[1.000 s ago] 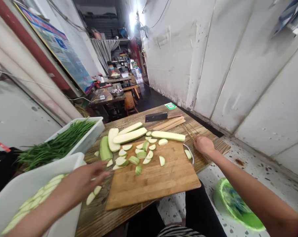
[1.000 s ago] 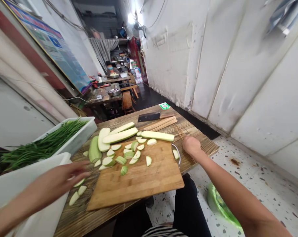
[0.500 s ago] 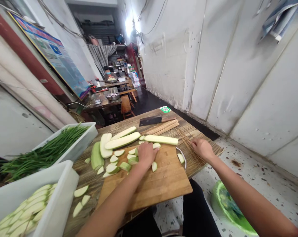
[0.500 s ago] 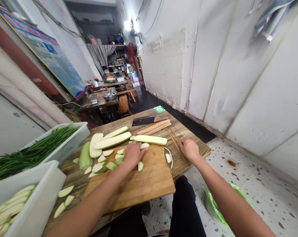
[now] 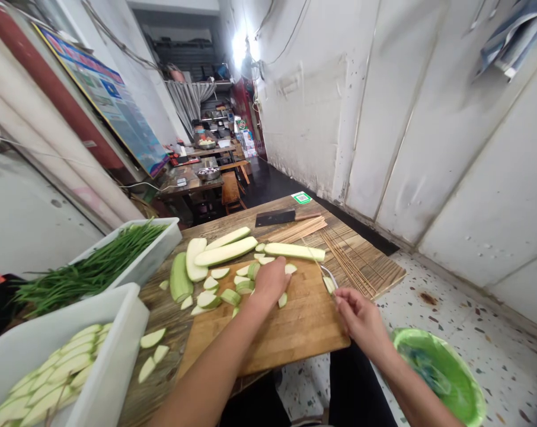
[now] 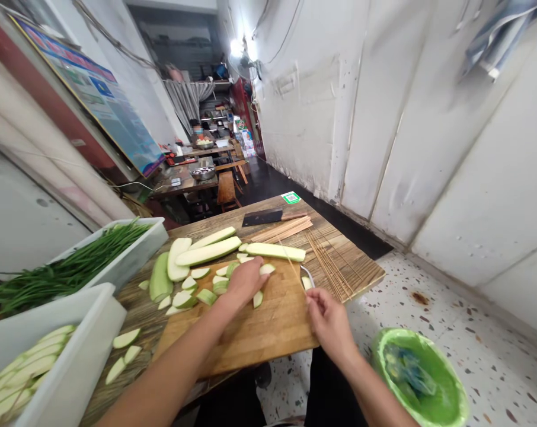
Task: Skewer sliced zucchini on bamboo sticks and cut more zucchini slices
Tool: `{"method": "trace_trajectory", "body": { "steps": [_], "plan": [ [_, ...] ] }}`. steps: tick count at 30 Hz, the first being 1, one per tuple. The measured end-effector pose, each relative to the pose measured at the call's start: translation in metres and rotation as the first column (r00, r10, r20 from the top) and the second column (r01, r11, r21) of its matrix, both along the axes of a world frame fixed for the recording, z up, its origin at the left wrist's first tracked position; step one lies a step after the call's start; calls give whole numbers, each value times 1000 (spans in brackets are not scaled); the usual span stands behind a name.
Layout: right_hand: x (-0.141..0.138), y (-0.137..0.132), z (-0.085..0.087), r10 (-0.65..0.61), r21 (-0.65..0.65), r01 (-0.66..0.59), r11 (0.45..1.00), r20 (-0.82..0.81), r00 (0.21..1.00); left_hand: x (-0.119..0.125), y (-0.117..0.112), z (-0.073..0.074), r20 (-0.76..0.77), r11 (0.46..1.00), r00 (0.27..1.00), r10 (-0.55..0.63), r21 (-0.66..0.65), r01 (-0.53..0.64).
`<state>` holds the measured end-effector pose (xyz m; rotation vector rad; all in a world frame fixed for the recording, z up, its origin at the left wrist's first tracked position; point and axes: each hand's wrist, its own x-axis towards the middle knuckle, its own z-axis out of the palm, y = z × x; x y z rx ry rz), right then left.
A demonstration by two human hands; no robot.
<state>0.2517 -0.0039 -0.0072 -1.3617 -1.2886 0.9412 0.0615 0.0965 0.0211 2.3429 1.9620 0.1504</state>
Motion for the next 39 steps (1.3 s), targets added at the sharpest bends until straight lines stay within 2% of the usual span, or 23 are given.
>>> {"method": "trace_trajectory", "body": {
  "steps": [5,7,9,13,15,17,19,21,23,24,26,29,32,34,36,39],
  "plan": [
    [-19,-17,2,112,-48,-120,992,-137,984,-2,-2,6,-4,999,1000,-27,-27,27],
    [-21,-21,3,138,-83,-160,984,-225,964,-3,-2,6,-4,999,1000,-25,-29,25],
    [-22,-24,2,143,-97,-171,980,-243,959,-6,-2,5,-3,999,1000,-24,-26,24],
    [-18,-28,-2,70,19,-70,997,47,996,-8,-2,4,2,999,1000,-30,-15,30],
    [-15,-29,-3,38,45,-48,998,195,980,-7,-2,6,10,999,999,-31,-7,31],
    [-13,-30,-3,50,48,-64,997,258,965,-8,-3,11,28,999,999,-31,9,31],
    [-14,-33,-1,77,48,-90,995,226,971,-11,-7,18,55,999,998,-32,29,30],
    [-17,-38,1,123,4,-125,992,114,986,-17,-15,22,82,998,996,-41,40,38],
    [-22,-45,2,186,-62,-187,980,-18,982,-26,-27,22,204,998,977,-62,31,57],
    [-25,-48,2,211,-75,-216,974,-68,975,-31,-34,20,320,998,945,-67,26,62],
    [-32,-54,0,247,-54,-255,966,-113,962,-40,-48,14,595,999,803,-42,7,47],
    [-43,-61,-6,299,-24,-304,952,-132,945,-46,-67,5,887,995,455,79,-101,24],
    [-52,-64,-12,349,-58,-363,930,-172,921,-45,-81,6,977,977,66,204,-207,51],
    [-56,-65,-12,367,-82,-386,919,-182,912,-44,-86,12,957,964,-126,260,-250,88],
    [-57,-66,-10,377,-103,-398,912,-175,909,-43,-90,18,918,947,-243,314,-285,149],
    [-58,-66,-8,395,-123,-416,901,-169,903,-43,-91,22,870,931,-331,364,-328,163]
  ]
}}
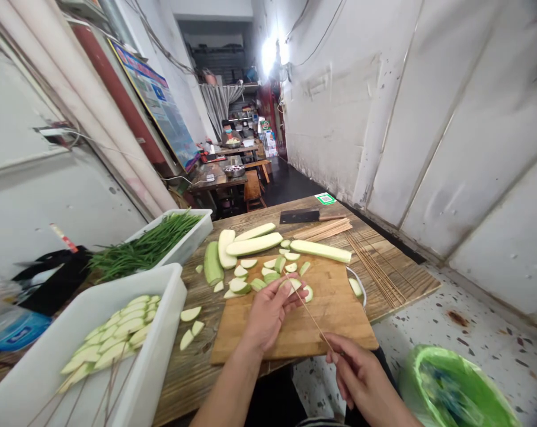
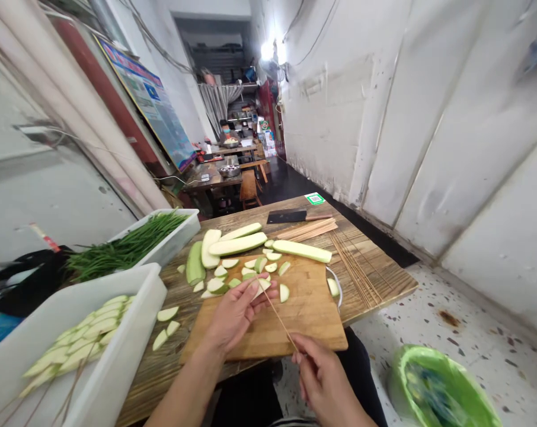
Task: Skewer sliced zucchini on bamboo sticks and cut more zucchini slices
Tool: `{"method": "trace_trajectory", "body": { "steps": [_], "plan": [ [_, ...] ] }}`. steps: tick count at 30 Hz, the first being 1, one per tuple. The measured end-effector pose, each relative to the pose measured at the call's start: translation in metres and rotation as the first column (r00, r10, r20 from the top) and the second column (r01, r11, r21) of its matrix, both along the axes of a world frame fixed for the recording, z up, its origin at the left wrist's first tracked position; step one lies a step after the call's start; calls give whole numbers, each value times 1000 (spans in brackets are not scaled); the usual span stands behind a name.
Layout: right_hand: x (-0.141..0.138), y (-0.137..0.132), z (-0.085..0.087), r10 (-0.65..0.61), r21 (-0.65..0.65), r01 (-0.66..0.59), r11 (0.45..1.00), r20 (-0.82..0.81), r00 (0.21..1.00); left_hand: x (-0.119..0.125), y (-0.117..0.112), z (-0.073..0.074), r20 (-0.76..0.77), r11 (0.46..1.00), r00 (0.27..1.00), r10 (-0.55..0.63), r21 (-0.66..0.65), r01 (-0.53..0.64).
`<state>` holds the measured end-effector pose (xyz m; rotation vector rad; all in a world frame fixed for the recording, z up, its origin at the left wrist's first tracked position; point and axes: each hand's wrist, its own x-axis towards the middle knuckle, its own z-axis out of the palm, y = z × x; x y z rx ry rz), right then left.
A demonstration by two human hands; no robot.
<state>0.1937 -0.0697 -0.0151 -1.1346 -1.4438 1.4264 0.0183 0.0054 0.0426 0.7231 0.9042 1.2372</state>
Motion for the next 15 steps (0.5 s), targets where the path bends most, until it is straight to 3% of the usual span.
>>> {"method": "trace_trajectory", "body": {
  "steps": [3,6,12,15],
  "plan": [
    [-2,1,2,36,-8,-36,999,0,999,2,0,-5,7,996,998,68,-59,-67],
    [-9,9,6,29,-7,-29,1000,22,999,7,-1,-12,15,991,998,62,-120,-60],
    [-18,25,23,-105,211,68,975,168,980,13,-4,-14,221,970,975,-4,-238,58],
    [-14,17,28,-97,228,53,972,190,977,8,-2,-12,235,956,970,53,-294,19]
  ]
}}
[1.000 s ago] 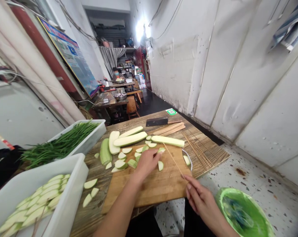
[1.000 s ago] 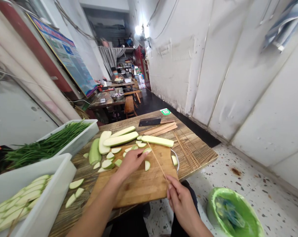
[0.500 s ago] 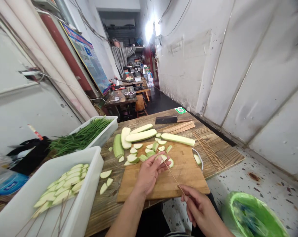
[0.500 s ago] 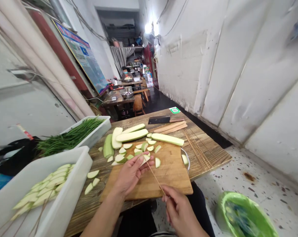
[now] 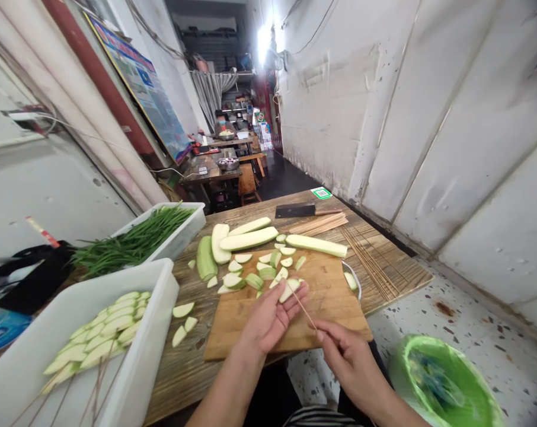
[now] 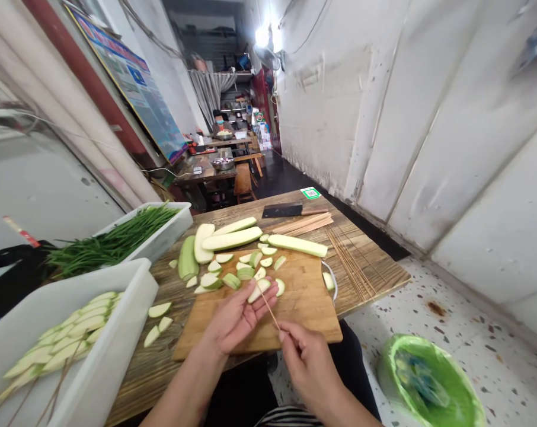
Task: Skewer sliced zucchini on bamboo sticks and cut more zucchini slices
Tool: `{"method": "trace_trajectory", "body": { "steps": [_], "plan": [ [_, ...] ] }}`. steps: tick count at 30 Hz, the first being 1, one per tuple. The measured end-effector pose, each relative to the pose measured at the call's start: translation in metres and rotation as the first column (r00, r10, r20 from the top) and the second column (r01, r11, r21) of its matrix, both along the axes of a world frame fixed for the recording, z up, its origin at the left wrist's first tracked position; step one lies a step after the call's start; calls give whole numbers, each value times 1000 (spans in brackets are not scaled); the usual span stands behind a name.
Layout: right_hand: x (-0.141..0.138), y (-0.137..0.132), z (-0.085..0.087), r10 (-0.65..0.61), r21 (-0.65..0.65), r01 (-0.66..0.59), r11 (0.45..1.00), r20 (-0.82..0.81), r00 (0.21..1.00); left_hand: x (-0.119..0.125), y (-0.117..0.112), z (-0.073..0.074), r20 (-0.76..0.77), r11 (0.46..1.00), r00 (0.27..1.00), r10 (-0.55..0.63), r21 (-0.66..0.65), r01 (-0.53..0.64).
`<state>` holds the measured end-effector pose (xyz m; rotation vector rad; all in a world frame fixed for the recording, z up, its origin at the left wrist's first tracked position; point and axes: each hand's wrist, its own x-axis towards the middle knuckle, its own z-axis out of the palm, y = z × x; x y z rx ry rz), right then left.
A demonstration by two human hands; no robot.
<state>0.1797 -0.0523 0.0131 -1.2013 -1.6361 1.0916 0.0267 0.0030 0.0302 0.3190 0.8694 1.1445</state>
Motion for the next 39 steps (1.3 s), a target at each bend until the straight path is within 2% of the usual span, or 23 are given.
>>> {"method": "trace_trajectory", "body": {
  "steps": [4,17,26,39],
  "plan": [
    [8,-13,0,44,-35,-45,998,-22,999,-5,3,0,-44,997,997,71,-32,-72],
    [14,-17,2,34,-16,-33,999,26,999,-5,6,7,-51,994,995,90,-49,-93],
    [15,-17,2,45,-38,-44,998,16,999,-4,5,12,-70,996,994,81,-41,-84],
    [12,-17,-3,38,-19,-38,999,11,999,0,5,10,-123,998,991,55,-29,-59]
  ]
}}
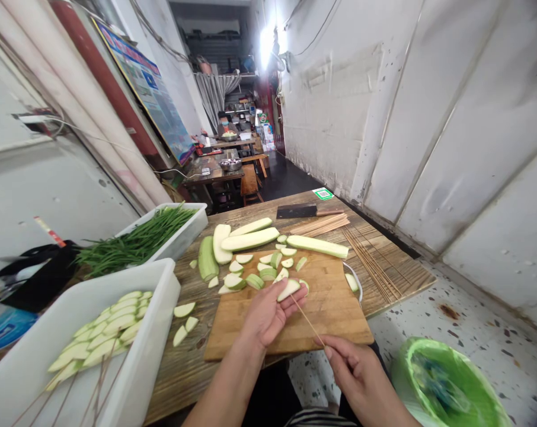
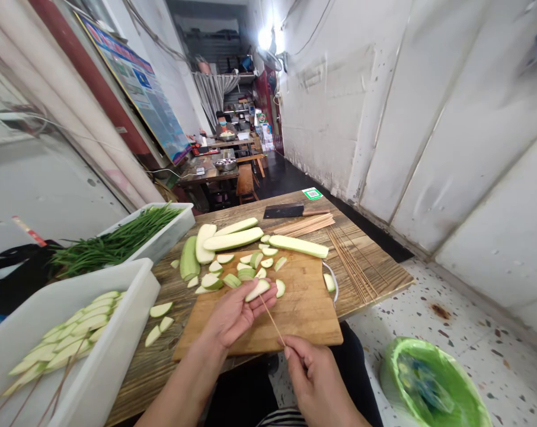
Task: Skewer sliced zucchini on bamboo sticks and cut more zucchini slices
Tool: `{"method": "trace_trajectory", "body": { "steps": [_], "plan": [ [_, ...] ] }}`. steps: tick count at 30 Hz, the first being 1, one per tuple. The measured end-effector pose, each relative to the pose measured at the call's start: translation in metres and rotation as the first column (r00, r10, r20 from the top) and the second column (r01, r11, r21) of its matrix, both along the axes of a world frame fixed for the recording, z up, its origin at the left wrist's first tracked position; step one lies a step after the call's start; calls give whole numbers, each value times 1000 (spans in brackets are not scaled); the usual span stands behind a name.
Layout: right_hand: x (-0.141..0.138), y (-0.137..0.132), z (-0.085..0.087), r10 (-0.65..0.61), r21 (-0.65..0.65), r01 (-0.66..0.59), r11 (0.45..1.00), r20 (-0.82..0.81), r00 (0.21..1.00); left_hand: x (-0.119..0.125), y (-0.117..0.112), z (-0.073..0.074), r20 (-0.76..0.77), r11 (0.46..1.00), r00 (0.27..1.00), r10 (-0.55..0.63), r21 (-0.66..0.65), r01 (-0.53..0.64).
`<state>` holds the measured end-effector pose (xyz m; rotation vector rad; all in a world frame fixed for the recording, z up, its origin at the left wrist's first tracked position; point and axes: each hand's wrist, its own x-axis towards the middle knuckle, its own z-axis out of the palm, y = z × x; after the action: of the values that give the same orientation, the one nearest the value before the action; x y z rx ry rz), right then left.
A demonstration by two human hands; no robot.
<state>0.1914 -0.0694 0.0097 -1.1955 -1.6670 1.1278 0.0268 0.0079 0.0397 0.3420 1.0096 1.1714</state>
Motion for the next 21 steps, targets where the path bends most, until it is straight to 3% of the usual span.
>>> {"method": "trace_trajectory", "body": {
  "steps": [21],
  "plan": [
    [-14,9,4,-48,39,47,998,24,999,8,1,-2,42,999,998,-48,-13,49]
  ]
}}
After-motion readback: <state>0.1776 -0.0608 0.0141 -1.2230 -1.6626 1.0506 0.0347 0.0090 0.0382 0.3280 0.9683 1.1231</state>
